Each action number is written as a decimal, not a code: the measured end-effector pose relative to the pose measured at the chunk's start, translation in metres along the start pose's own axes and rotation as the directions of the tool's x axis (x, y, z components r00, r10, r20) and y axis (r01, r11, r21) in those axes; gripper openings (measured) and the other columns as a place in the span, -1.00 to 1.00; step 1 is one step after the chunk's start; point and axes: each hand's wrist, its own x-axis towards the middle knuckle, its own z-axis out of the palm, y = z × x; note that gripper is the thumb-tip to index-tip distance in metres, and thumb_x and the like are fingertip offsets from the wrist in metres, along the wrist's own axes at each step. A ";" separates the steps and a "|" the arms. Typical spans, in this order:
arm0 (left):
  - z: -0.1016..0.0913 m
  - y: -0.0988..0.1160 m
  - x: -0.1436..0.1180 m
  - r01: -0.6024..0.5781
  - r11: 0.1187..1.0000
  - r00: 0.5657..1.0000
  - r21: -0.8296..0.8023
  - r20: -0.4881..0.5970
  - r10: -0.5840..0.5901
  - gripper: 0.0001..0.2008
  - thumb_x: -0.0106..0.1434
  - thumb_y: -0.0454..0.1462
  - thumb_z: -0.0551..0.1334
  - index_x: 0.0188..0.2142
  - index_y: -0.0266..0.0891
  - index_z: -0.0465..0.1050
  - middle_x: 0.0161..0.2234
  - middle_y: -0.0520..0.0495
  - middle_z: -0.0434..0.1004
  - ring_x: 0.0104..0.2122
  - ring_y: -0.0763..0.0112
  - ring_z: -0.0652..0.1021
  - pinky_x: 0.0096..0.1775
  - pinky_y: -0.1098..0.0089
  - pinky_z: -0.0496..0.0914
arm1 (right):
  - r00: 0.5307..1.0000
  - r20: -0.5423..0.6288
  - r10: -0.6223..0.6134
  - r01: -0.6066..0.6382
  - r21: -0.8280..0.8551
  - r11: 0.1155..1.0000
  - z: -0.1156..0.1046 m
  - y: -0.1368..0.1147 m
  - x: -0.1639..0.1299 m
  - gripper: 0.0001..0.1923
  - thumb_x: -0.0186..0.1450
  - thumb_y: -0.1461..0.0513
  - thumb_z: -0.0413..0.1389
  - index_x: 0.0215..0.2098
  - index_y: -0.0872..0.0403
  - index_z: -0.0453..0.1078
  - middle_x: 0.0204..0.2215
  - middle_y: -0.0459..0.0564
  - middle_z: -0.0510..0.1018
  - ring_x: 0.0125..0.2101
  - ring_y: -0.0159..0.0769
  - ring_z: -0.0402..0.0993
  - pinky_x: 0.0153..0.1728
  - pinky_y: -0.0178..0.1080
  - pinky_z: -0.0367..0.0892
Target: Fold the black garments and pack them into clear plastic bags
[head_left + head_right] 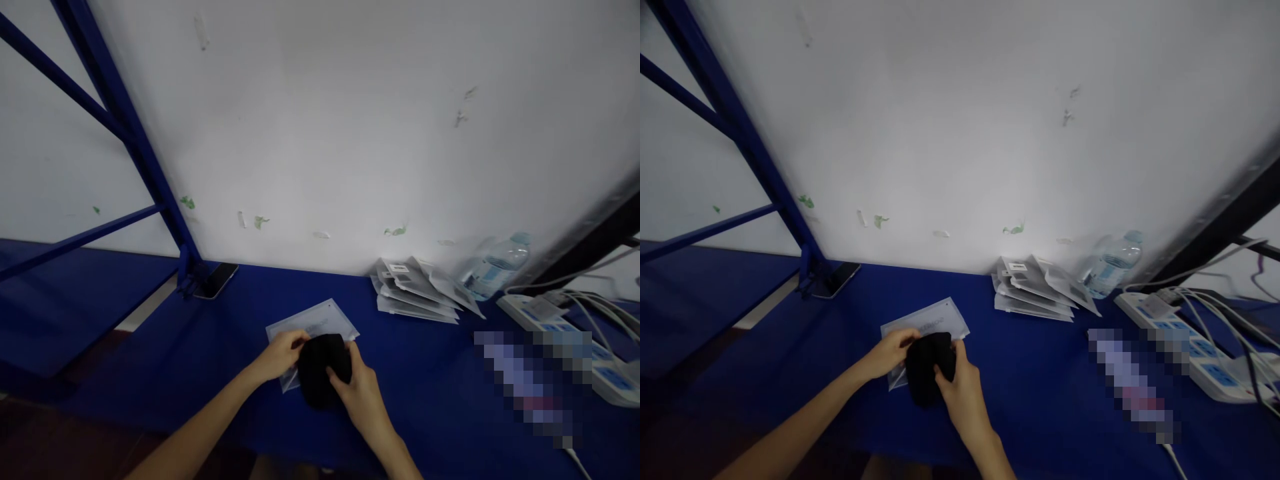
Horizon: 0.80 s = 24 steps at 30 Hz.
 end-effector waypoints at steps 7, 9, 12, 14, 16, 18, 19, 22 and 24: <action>-0.003 0.042 -0.019 -0.111 0.916 0.957 0.386 -0.206 0.204 -0.82 0.35 -0.28 0.01 -0.35 -0.18 0.33 -0.41 0.06 0.37 -0.40 0.39 0.42 -0.30 0.39 0.26 | 0.997 -0.006 -0.073 0.059 -0.527 0.848 0.011 -0.002 0.002 -0.66 0.17 0.42 0.00 -0.08 0.09 0.20 -0.45 -0.01 0.55 -0.51 -0.20 0.55 -0.53 -0.30 0.34; 0.004 0.048 -0.023 -0.136 0.844 0.944 0.518 -0.191 0.269 -0.80 0.37 -0.32 -0.03 -0.33 -0.17 0.31 -0.39 0.04 0.38 -0.40 0.39 0.44 -0.32 0.38 0.27 | 0.995 -0.002 -0.104 0.076 -0.675 0.734 0.014 -0.004 0.002 -0.62 0.17 0.45 -0.01 -0.05 0.12 0.20 -0.42 0.06 0.56 -0.51 -0.17 0.56 -0.55 -0.29 0.34; 0.014 0.048 -0.022 -0.162 0.786 0.933 0.596 -0.166 0.319 -0.81 0.37 -0.35 -0.04 -0.32 -0.18 0.28 -0.38 0.02 0.38 -0.39 0.37 0.46 -0.32 0.39 0.30 | 0.989 -0.004 -0.144 0.089 -0.772 0.630 0.015 -0.012 0.004 -0.68 0.22 0.44 -0.03 -0.08 0.11 0.26 -0.43 0.12 0.57 -0.51 -0.14 0.57 -0.57 -0.28 0.35; 0.019 0.044 -0.020 -0.172 0.770 0.928 0.614 -0.161 0.336 -0.83 0.36 -0.36 -0.04 -0.31 -0.18 0.28 -0.38 0.01 0.39 -0.39 0.37 0.47 -0.32 0.38 0.33 | 0.994 -0.012 -0.110 0.067 -0.726 0.685 0.012 -0.018 0.007 -0.73 0.24 0.39 0.01 -0.09 0.11 0.30 -0.40 0.14 0.58 -0.48 -0.12 0.58 -0.54 -0.26 0.37; 0.023 0.040 -0.017 -0.164 0.762 0.925 0.627 -0.170 0.339 -0.84 0.36 -0.36 -0.03 -0.31 -0.18 0.27 -0.38 0.01 0.40 -0.38 0.35 0.48 -0.30 0.36 0.36 | 0.999 0.008 -0.042 0.040 -0.533 0.845 0.006 -0.022 0.011 -0.74 0.24 0.30 0.07 -0.08 0.10 0.34 -0.33 0.12 0.60 -0.40 -0.11 0.59 -0.44 -0.22 0.41; 0.025 0.037 -0.015 -0.151 0.751 0.925 0.642 -0.177 0.337 -0.85 0.35 -0.36 -0.02 -0.31 -0.18 0.27 -0.38 0.00 0.40 -0.38 0.34 0.49 -0.29 0.34 0.37 | 0.998 0.026 0.051 -0.046 -0.190 0.981 -0.002 -0.021 0.014 -0.71 0.25 0.16 0.10 -0.08 0.08 0.40 -0.27 0.07 0.61 -0.26 -0.10 0.58 -0.31 -0.19 0.44; 0.026 0.037 -0.014 -0.147 0.746 0.927 0.649 -0.173 0.334 -0.85 0.35 -0.36 -0.02 -0.31 -0.18 0.27 -0.37 -0.01 0.41 -0.38 0.33 0.50 -0.30 0.33 0.38 | 0.991 0.033 0.127 -0.127 0.002 0.992 -0.005 -0.018 0.015 -0.66 0.25 0.08 0.09 -0.08 0.08 0.43 -0.25 0.06 0.61 -0.20 -0.08 0.57 -0.27 -0.18 0.44; 0.029 0.036 -0.014 -0.149 0.739 0.938 0.657 -0.143 0.315 -0.83 0.36 -0.37 -0.04 -0.31 -0.19 0.27 -0.37 -0.03 0.42 -0.39 0.32 0.50 -0.31 0.32 0.38 | 0.926 0.090 0.367 -0.365 0.464 0.807 -0.010 -0.006 0.013 -0.53 0.26 -0.06 0.05 -0.11 0.13 0.47 -0.23 0.10 0.62 -0.13 -0.06 0.54 -0.21 -0.14 0.45; 0.031 0.035 -0.014 -0.145 0.741 0.944 0.655 -0.132 0.302 -0.82 0.36 -0.37 -0.05 -0.31 -0.19 0.27 -0.37 -0.03 0.42 -0.40 0.33 0.50 -0.32 0.33 0.38 | 0.897 0.110 0.429 -0.399 0.620 0.675 -0.009 0.002 0.006 -0.51 0.23 -0.06 0.09 -0.11 0.15 0.48 -0.20 0.12 0.61 -0.11 -0.07 0.53 -0.14 -0.14 0.43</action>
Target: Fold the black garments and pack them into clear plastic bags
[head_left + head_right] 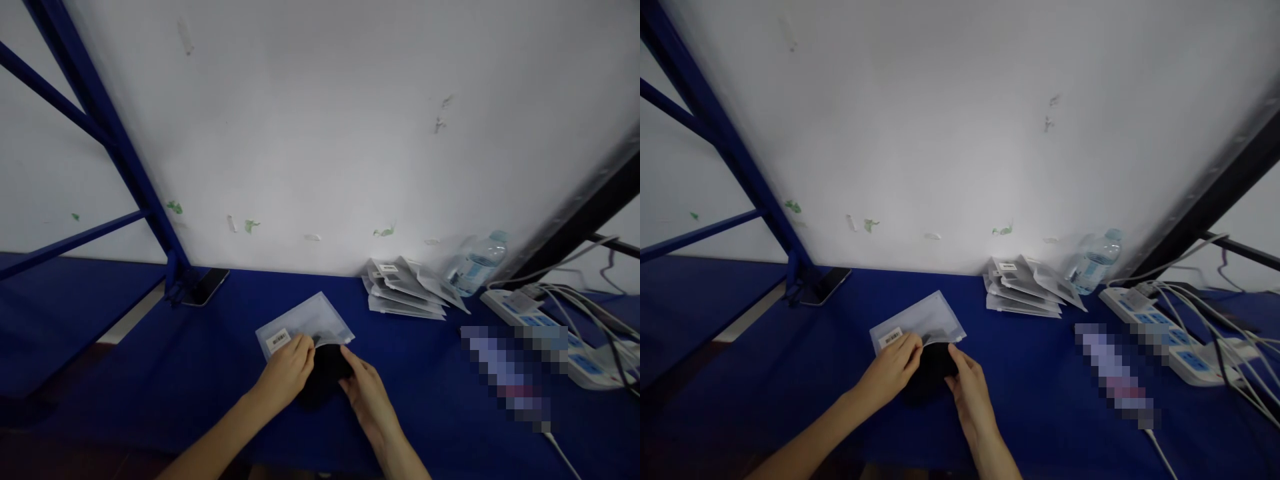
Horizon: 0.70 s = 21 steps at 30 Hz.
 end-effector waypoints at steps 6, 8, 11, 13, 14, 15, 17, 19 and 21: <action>0.008 -0.001 0.001 0.041 0.999 0.999 0.023 0.011 -0.041 -0.84 0.36 -0.38 -0.03 -0.32 -0.20 0.26 -0.37 -0.02 0.43 -0.40 0.34 0.50 -0.33 0.34 0.38 | 0.978 -0.202 -0.042 0.039 -0.019 0.999 -0.006 0.018 -0.020 -0.36 0.02 -0.04 0.31 -0.04 0.14 0.41 -0.19 0.09 0.60 -0.19 -0.13 0.55 -0.37 -0.28 0.50; 0.009 0.000 0.001 0.035 0.999 0.999 0.028 0.012 -0.036 -0.84 0.36 -0.39 -0.03 -0.31 -0.20 0.26 -0.36 -0.02 0.43 -0.39 0.34 0.51 -0.31 0.33 0.38 | 0.991 -0.137 0.007 -0.018 -0.083 0.996 -0.005 0.020 -0.024 -0.38 0.00 -0.07 0.31 -0.14 0.19 0.43 -0.37 0.07 0.59 -0.49 -0.20 0.56 -0.65 -0.32 0.41; 0.009 0.003 0.000 -0.012 0.998 1.000 0.060 0.030 0.010 -0.84 0.35 -0.40 -0.03 -0.30 -0.21 0.27 -0.37 -0.03 0.43 -0.41 0.35 0.51 -0.34 0.35 0.39 | 0.992 -0.031 0.120 -0.122 -0.077 0.990 0.003 0.022 -0.022 -0.47 -0.01 -0.04 0.33 -0.30 0.23 0.43 -0.55 -0.01 0.53 -0.65 -0.28 0.50 -0.71 -0.33 0.38; 0.006 0.006 0.000 -0.101 0.988 0.993 0.117 0.067 0.094 -0.83 0.35 -0.39 -0.03 -0.31 -0.22 0.27 -0.38 -0.04 0.42 -0.42 0.34 0.50 -0.39 0.36 0.39 | 0.992 -0.025 0.126 -0.126 -0.005 0.992 0.008 0.022 -0.015 -0.49 -0.04 -0.01 0.36 -0.35 0.23 0.44 -0.57 -0.02 0.52 -0.60 -0.28 0.54 -0.60 -0.33 0.45; 0.004 0.008 0.000 -0.155 0.976 0.986 0.154 0.091 0.142 -0.83 0.36 -0.39 -0.04 -0.31 -0.22 0.27 -0.38 -0.04 0.42 -0.42 0.32 0.50 -0.41 0.36 0.38 | 0.994 -0.026 0.111 -0.110 0.025 0.994 0.011 0.021 -0.010 -0.50 -0.06 0.00 0.37 -0.36 0.24 0.44 -0.56 -0.02 0.53 -0.57 -0.28 0.54 -0.56 -0.33 0.46; 0.001 0.009 0.000 -0.204 0.961 0.976 0.188 0.116 0.184 -0.82 0.36 -0.39 -0.04 -0.32 -0.23 0.27 -0.38 -0.05 0.41 -0.42 0.31 0.50 -0.42 0.36 0.38 | 0.995 -0.024 0.094 -0.093 0.045 0.995 0.014 0.020 -0.006 -0.51 -0.05 0.01 0.37 -0.36 0.23 0.45 -0.55 -0.01 0.53 -0.57 -0.29 0.54 -0.54 -0.34 0.46; -0.004 0.012 0.001 -0.269 0.935 0.959 0.231 0.152 0.238 -0.82 0.36 -0.40 -0.04 -0.33 -0.24 0.27 -0.39 -0.05 0.40 -0.43 0.31 0.50 -0.43 0.36 0.38 | 0.998 -0.004 0.057 -0.057 0.064 0.996 0.020 0.018 0.003 -0.55 -0.02 0.02 0.34 -0.35 0.21 0.45 -0.53 -0.01 0.55 -0.54 -0.31 0.54 -0.50 -0.33 0.46; -0.006 0.012 0.001 -0.284 0.930 0.954 0.232 0.162 0.251 -0.84 0.36 -0.40 -0.02 -0.32 -0.24 0.27 -0.40 -0.04 0.40 -0.44 0.33 0.49 -0.42 0.36 0.37 | 1.000 0.017 0.013 -0.015 0.096 0.995 0.027 0.017 0.009 -0.59 0.01 0.03 0.33 -0.33 0.18 0.46 -0.46 -0.01 0.58 -0.46 -0.26 0.56 -0.42 -0.28 0.48; -0.006 0.011 0.000 -0.266 0.940 0.959 0.213 0.154 0.237 -0.84 0.36 -0.40 -0.01 -0.33 -0.24 0.27 -0.40 -0.02 0.40 -0.43 0.34 0.50 -0.42 0.38 0.36 | 0.999 0.022 -0.044 0.040 0.160 0.986 0.030 0.018 0.011 -0.62 0.01 0.05 0.33 -0.32 0.14 0.47 -0.38 0.00 0.59 -0.32 -0.21 0.57 -0.27 -0.23 0.48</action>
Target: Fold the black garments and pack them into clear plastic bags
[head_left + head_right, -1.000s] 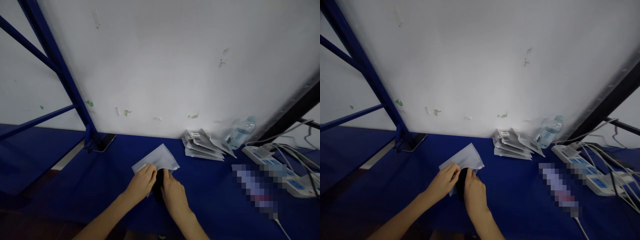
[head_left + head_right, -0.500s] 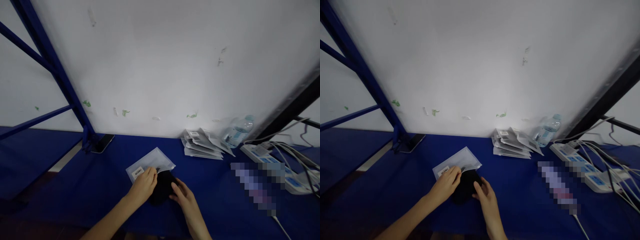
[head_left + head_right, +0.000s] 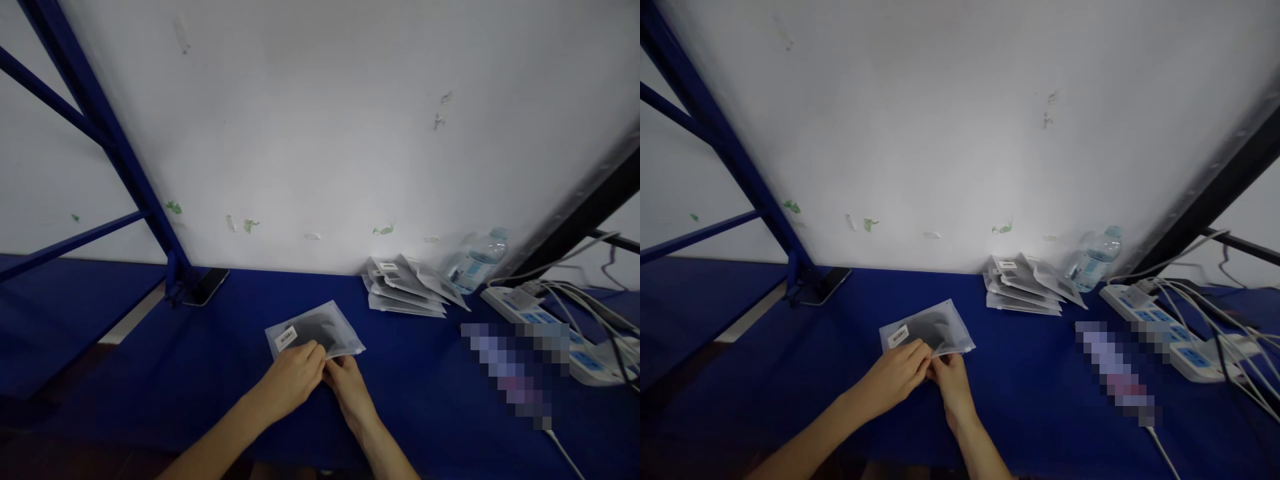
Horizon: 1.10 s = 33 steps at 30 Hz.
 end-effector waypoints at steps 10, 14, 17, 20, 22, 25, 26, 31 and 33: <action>0.022 -0.016 -0.015 0.160 0.951 0.986 -0.264 0.083 -0.143 -0.81 0.43 -0.25 0.02 -0.31 -0.20 0.33 -0.35 0.03 0.47 -0.36 0.39 0.53 -0.32 0.42 0.36 | 0.998 -0.039 -0.040 0.015 -0.502 0.865 -0.074 -0.024 -0.023 -0.51 0.09 -0.12 0.17 -0.35 0.14 0.51 -0.49 0.02 0.57 -0.59 -0.30 0.49 -0.57 -0.30 0.38; 0.022 -0.016 -0.010 0.154 0.974 0.983 -0.164 0.125 -0.135 -0.81 0.41 -0.29 0.02 -0.34 -0.21 0.31 -0.39 0.03 0.49 -0.40 0.39 0.55 -0.39 0.44 0.36 | 0.955 -0.173 -0.242 0.037 -0.738 0.674 -0.099 -0.049 -0.016 -0.60 0.19 -0.05 0.08 -0.30 0.09 0.48 -0.66 -0.10 0.48 -0.72 -0.40 0.34 -0.68 -0.36 0.24; 0.020 -0.007 0.000 0.119 0.987 0.987 -0.106 0.124 -0.105 -0.80 0.39 -0.29 0.04 -0.38 -0.23 0.30 -0.45 0.02 0.48 -0.46 0.36 0.54 -0.44 0.41 0.36 | 0.983 -0.110 -0.148 0.015 -0.753 0.658 -0.101 -0.051 -0.005 -0.59 0.21 -0.06 0.04 -0.34 0.10 0.46 -0.68 -0.11 0.47 -0.78 -0.42 0.26 -0.74 -0.37 0.16; 0.023 0.010 0.018 0.059 0.997 0.995 -0.050 0.085 -0.055 -0.89 0.37 -0.28 0.08 -0.27 -0.25 0.32 -0.37 -0.04 0.49 -0.37 0.27 0.55 -0.38 0.34 0.40 | 0.988 -0.095 -0.122 0.012 -0.739 0.674 -0.098 -0.045 0.002 -0.61 0.21 -0.06 0.04 -0.44 0.09 0.41 -0.74 -0.16 0.41 -0.80 -0.45 0.21 -0.76 -0.39 0.10; 0.030 0.023 0.034 -0.012 1.000 0.999 -0.001 0.048 0.012 -0.89 0.35 -0.28 0.11 -0.17 -0.27 0.31 -0.28 -0.10 0.48 -0.28 0.20 0.53 -0.31 0.27 0.43 | 0.986 -0.100 -0.134 0.017 -0.737 0.675 -0.097 -0.042 0.004 -0.63 0.21 -0.05 0.02 -0.48 0.07 0.37 -0.77 -0.19 0.37 -0.82 -0.48 0.16 -0.77 -0.40 0.06; 0.044 0.037 0.056 -0.130 0.989 0.991 0.064 0.017 0.129 -0.90 0.34 -0.34 0.10 -0.15 -0.29 0.31 -0.25 -0.12 0.46 -0.26 0.18 0.52 -0.26 0.21 0.44 | 0.985 -0.078 -0.154 0.042 -0.758 0.651 -0.099 -0.042 0.005 -0.63 0.24 -0.02 -0.03 -0.53 0.06 0.32 -0.80 -0.20 0.34 -0.83 -0.49 0.14 -0.76 -0.41 0.03; 0.048 0.039 0.061 -0.160 0.984 0.987 0.078 0.014 0.159 -0.91 0.34 -0.37 0.09 -0.16 -0.29 0.31 -0.26 -0.11 0.46 -0.27 0.19 0.52 -0.26 0.21 0.44 | 0.985 -0.072 -0.159 0.048 -0.767 0.640 -0.100 -0.042 0.005 -0.63 0.24 -0.01 -0.04 -0.54 0.05 0.31 -0.81 -0.20 0.33 -0.83 -0.49 0.14 -0.75 -0.41 0.04; 0.064 0.036 0.065 -0.255 0.958 0.967 0.130 0.011 0.256 -0.86 0.34 -0.44 0.04 -0.16 -0.28 0.31 -0.27 -0.10 0.46 -0.32 0.25 0.52 -0.31 0.28 0.44 | 0.971 -0.094 -0.219 0.064 -0.783 0.619 -0.099 -0.043 0.002 -0.63 0.25 -0.02 -0.05 -0.55 0.03 0.30 -0.81 -0.20 0.31 -0.81 -0.46 0.18 -0.72 -0.39 0.09; 0.065 0.031 0.059 -0.253 0.956 0.967 0.151 0.008 0.254 -0.85 0.34 -0.45 0.03 -0.18 -0.29 0.31 -0.30 -0.10 0.45 -0.36 0.26 0.52 -0.35 0.28 0.44 | 0.968 -0.110 -0.225 0.058 -0.775 0.629 -0.097 -0.042 0.000 -0.64 0.23 -0.03 -0.03 -0.56 0.03 0.29 -0.81 -0.20 0.32 -0.81 -0.45 0.18 -0.72 -0.38 0.10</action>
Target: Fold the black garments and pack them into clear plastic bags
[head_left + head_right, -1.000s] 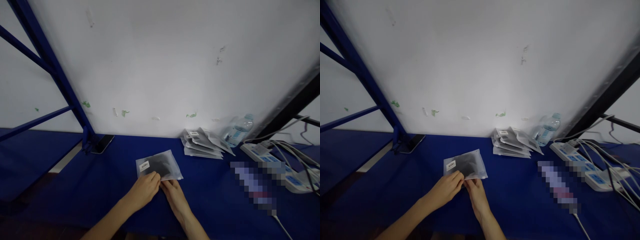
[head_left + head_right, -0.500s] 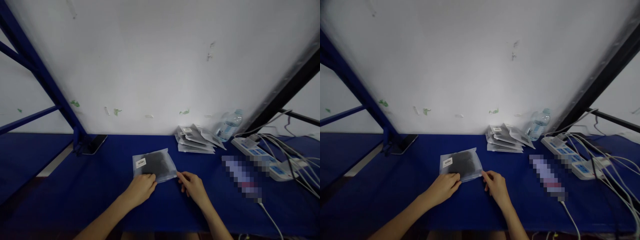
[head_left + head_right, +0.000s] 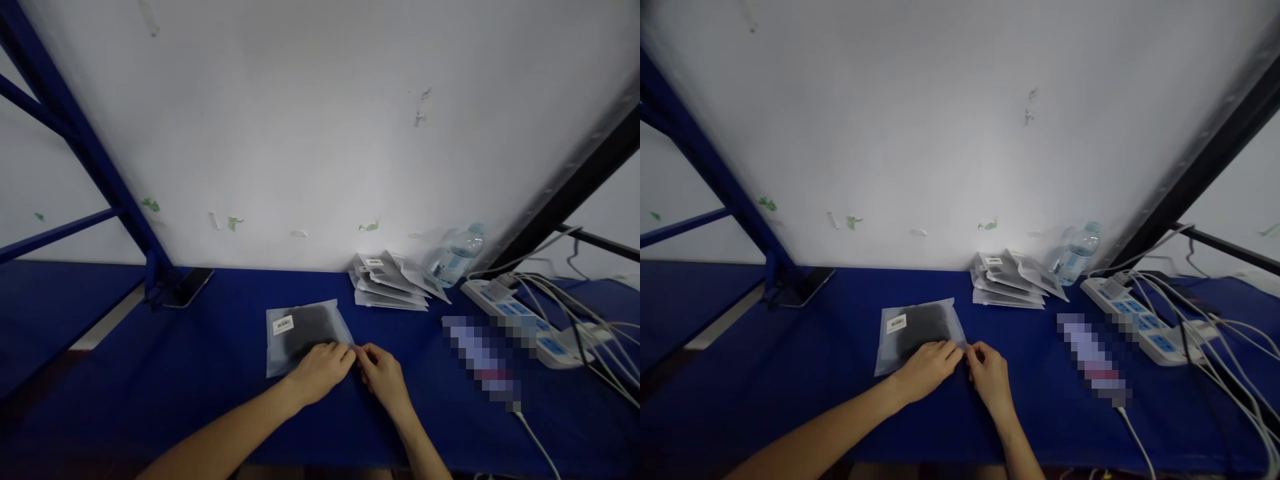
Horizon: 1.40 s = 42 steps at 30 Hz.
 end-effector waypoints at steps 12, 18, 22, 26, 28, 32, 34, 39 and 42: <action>-0.025 -0.039 -0.119 0.114 0.989 0.993 0.092 0.030 -0.117 -0.68 0.36 -0.50 -0.12 -0.34 -0.26 0.34 -0.43 -0.03 0.42 -0.50 0.37 0.47 -0.44 0.33 0.40 | 0.999 -0.018 0.048 -0.047 0.060 0.997 0.001 0.003 0.000 -0.66 0.20 -0.03 0.00 -0.56 0.03 0.29 -0.79 -0.20 0.33 -0.80 -0.42 0.22 -0.73 -0.36 0.14; -0.046 -0.042 -0.115 0.300 0.952 0.950 -0.066 -0.065 -0.304 -0.73 0.39 -0.23 0.04 -0.01 -0.27 0.36 -0.14 -0.18 0.54 -0.15 0.15 0.54 -0.11 0.11 0.44 | 0.996 0.026 0.087 -0.089 0.071 0.993 0.000 -0.002 0.001 -0.53 0.21 -0.13 -0.02 -0.52 0.07 0.37 -0.75 -0.16 0.37 -0.80 -0.40 0.26 -0.77 -0.34 0.16; -0.051 -0.046 -0.076 0.263 0.941 0.957 -0.212 -0.068 -0.282 -0.57 0.45 -0.26 -0.09 0.29 -0.16 0.05 0.23 -0.13 0.27 0.23 0.19 0.25 0.17 0.07 0.21 | 0.997 0.011 0.072 -0.072 0.066 0.995 0.001 -0.002 0.002 -0.54 0.22 -0.12 -0.03 -0.50 0.07 0.37 -0.70 -0.15 0.40 -0.79 -0.41 0.28 -0.80 -0.35 0.12; -0.029 -0.053 -0.050 0.219 0.950 0.973 -0.225 -0.020 -0.229 -0.51 0.46 -0.18 -0.09 0.34 -0.08 -0.10 0.32 -0.06 0.07 0.31 0.21 0.04 0.25 0.00 0.02 | 0.999 0.027 0.040 -0.041 0.050 0.998 0.001 0.002 0.002 -0.59 0.22 -0.07 -0.01 -0.51 0.06 0.35 -0.70 -0.17 0.40 -0.80 -0.42 0.27 -0.80 -0.37 0.10; -0.016 -0.056 -0.047 0.228 0.952 0.971 -0.206 -0.021 -0.237 -0.49 0.45 -0.14 -0.06 0.34 -0.05 -0.11 0.33 -0.06 0.06 0.32 0.16 0.02 0.24 -0.04 0.01 | 0.998 0.045 0.036 -0.038 0.052 0.998 0.001 0.002 0.003 -0.61 0.23 -0.06 -0.01 -0.51 0.06 0.35 -0.69 -0.17 0.41 -0.79 -0.43 0.29 -0.81 -0.38 0.11; -0.004 -0.059 -0.050 0.230 0.956 0.972 -0.182 -0.007 -0.236 -0.47 0.44 -0.11 -0.05 0.34 -0.04 -0.12 0.33 -0.07 0.05 0.31 0.11 0.02 0.23 -0.09 0.01 | 0.998 0.056 0.027 -0.028 0.011 1.000 0.001 -0.001 0.009 -0.64 0.23 -0.02 -0.01 -0.51 0.05 0.33 -0.64 -0.16 0.44 -0.76 -0.43 0.33 -0.81 -0.40 0.09; -0.003 -0.059 -0.051 0.231 0.956 0.972 -0.181 0.006 -0.234 -0.47 0.44 -0.11 -0.06 0.34 -0.04 -0.13 0.33 -0.07 0.05 0.31 0.11 0.03 0.23 -0.10 0.02 | 0.999 0.046 0.005 -0.004 -0.024 1.000 0.001 -0.002 0.013 -0.66 0.24 -0.01 -0.01 -0.53 0.05 0.32 -0.65 -0.16 0.44 -0.76 -0.43 0.33 -0.80 -0.41 0.09; 0.001 -0.060 -0.052 0.232 0.953 0.970 -0.196 -0.025 -0.241 -0.47 0.44 -0.11 -0.04 0.34 0.00 -0.14 0.33 -0.05 0.05 0.31 0.13 0.03 0.22 -0.10 0.03 | 0.996 0.070 -0.054 0.066 -0.178 0.982 0.000 -0.005 0.018 -0.63 0.30 0.03 -0.05 -0.55 0.05 0.32 -0.69 -0.13 0.45 -0.76 -0.40 0.35 -0.72 -0.38 0.13; 0.003 -0.059 -0.053 0.234 0.951 0.970 -0.205 -0.022 -0.243 -0.47 0.44 -0.12 -0.05 0.35 0.00 -0.17 0.34 -0.05 0.02 0.32 0.15 0.00 0.23 -0.09 0.00 | 0.995 0.025 -0.093 0.096 -0.248 0.964 -0.001 -0.011 0.020 -0.62 0.31 0.02 -0.03 -0.53 0.05 0.36 -0.63 -0.06 0.51 -0.64 -0.33 0.44 -0.58 -0.35 0.19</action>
